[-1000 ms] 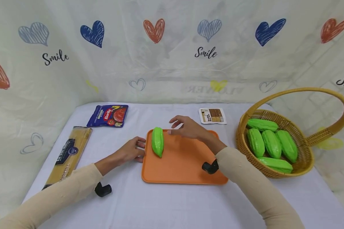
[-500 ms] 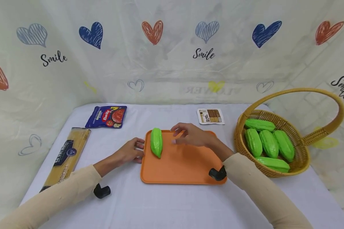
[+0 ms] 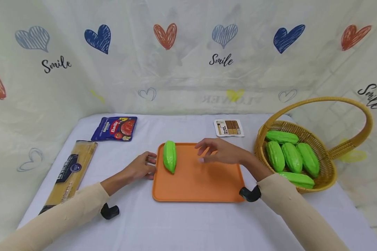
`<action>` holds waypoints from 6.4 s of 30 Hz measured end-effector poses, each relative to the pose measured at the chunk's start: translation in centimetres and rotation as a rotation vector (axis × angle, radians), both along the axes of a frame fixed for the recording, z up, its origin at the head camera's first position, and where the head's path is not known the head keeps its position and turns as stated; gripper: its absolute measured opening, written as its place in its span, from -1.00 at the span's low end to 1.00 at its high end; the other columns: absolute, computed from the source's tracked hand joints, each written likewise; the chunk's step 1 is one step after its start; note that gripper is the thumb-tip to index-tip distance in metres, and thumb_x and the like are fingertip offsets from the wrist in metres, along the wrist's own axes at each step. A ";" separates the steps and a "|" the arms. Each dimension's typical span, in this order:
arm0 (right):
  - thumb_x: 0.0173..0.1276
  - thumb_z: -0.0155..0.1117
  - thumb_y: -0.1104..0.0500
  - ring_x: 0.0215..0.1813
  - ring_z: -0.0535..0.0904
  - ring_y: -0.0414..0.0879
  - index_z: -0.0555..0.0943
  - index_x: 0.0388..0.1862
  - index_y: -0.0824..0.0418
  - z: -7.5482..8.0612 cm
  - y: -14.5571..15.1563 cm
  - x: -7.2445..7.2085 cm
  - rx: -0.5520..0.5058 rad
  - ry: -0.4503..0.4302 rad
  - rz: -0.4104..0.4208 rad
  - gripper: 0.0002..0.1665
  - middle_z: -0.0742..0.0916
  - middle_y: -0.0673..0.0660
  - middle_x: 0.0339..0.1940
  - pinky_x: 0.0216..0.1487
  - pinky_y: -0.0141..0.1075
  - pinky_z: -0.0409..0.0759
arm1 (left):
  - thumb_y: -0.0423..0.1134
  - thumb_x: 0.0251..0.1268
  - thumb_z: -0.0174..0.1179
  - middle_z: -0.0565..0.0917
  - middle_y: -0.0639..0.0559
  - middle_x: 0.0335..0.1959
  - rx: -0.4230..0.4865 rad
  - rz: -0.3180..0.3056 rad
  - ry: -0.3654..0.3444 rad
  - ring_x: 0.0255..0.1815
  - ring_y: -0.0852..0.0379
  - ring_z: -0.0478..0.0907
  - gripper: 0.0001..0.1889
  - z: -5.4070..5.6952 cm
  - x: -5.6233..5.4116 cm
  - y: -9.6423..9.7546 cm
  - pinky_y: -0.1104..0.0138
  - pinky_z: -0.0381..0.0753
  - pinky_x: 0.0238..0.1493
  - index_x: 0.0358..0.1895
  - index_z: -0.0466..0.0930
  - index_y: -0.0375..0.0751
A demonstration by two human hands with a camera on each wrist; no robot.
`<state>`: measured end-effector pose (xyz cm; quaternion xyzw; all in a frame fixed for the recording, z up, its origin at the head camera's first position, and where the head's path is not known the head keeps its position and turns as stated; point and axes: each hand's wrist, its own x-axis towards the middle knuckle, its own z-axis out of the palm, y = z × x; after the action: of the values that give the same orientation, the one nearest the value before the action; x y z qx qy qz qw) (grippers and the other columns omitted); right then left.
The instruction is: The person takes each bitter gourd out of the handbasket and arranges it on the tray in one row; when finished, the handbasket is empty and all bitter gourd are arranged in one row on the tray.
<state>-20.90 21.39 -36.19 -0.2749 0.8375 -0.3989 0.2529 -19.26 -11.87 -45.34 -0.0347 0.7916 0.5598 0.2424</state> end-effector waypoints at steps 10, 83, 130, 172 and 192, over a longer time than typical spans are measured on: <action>0.38 0.37 0.06 0.05 0.65 -0.02 0.52 0.28 0.08 0.4 3.1 0.6 0.048 0.013 0.023 -0.48 0.65 0.24 0.10 0.08 -0.19 0.69 | -0.47 0.22 0.25 0.47 -0.16 0.13 -0.011 -0.004 -0.009 -0.13 0.00 0.65 -0.36 -0.1 -0.2 -0.2 0.28 0.83 -0.24 0.38 0.29 -0.22; 0.55 0.11 -0.02 0.29 0.48 0.42 0.14 0.49 0.49 0.3 24.1 -3.3 0.389 -0.090 -0.307 -0.19 0.31 0.65 0.41 0.05 0.04 0.75 | -0.44 0.23 0.24 0.48 -0.15 0.11 -0.028 -0.017 -0.008 -0.18 0.03 0.65 -0.39 -0.1 -0.1 0.0 0.29 0.82 -0.27 0.37 0.31 -0.22; 0.49 0.17 -0.11 0.27 0.44 0.54 -0.18 0.56 0.56 -0.7 21.0 -4.3 0.456 -0.155 -0.237 0.11 0.06 0.79 0.42 0.15 0.14 0.68 | -0.42 0.22 0.27 0.49 -0.13 0.12 -0.034 -0.016 -0.023 -0.14 0.03 0.63 -0.38 -0.1 -0.2 0.0 0.29 0.82 -0.27 0.37 0.32 -0.19; 0.55 0.10 0.00 0.41 0.16 0.41 0.09 0.61 0.07 4.0 19.8 2.2 0.256 0.118 -0.367 -0.24 0.12 0.43 0.57 -0.20 -0.44 0.60 | -0.41 0.22 0.28 0.49 -0.14 0.11 -0.050 -0.016 0.005 -0.14 0.03 0.63 -0.38 -0.2 -0.2 0.0 0.30 0.82 -0.28 0.37 0.32 -0.20; 0.49 0.20 -0.04 0.35 0.40 0.25 0.26 0.53 -0.20 4.6 15.9 5.7 0.307 0.091 -0.232 -0.32 0.31 0.18 0.53 -0.23 -0.05 0.67 | -0.45 0.19 0.25 0.49 -0.18 0.10 -0.033 -0.021 0.014 -0.15 0.03 0.63 -0.37 -0.3 -0.1 0.2 0.28 0.82 -0.27 0.36 0.31 -0.26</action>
<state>-15.19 37.26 -31.60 -0.1525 0.9251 -0.2802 0.2061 -19.32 -11.72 -45.62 -0.0263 0.8028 0.5443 0.2422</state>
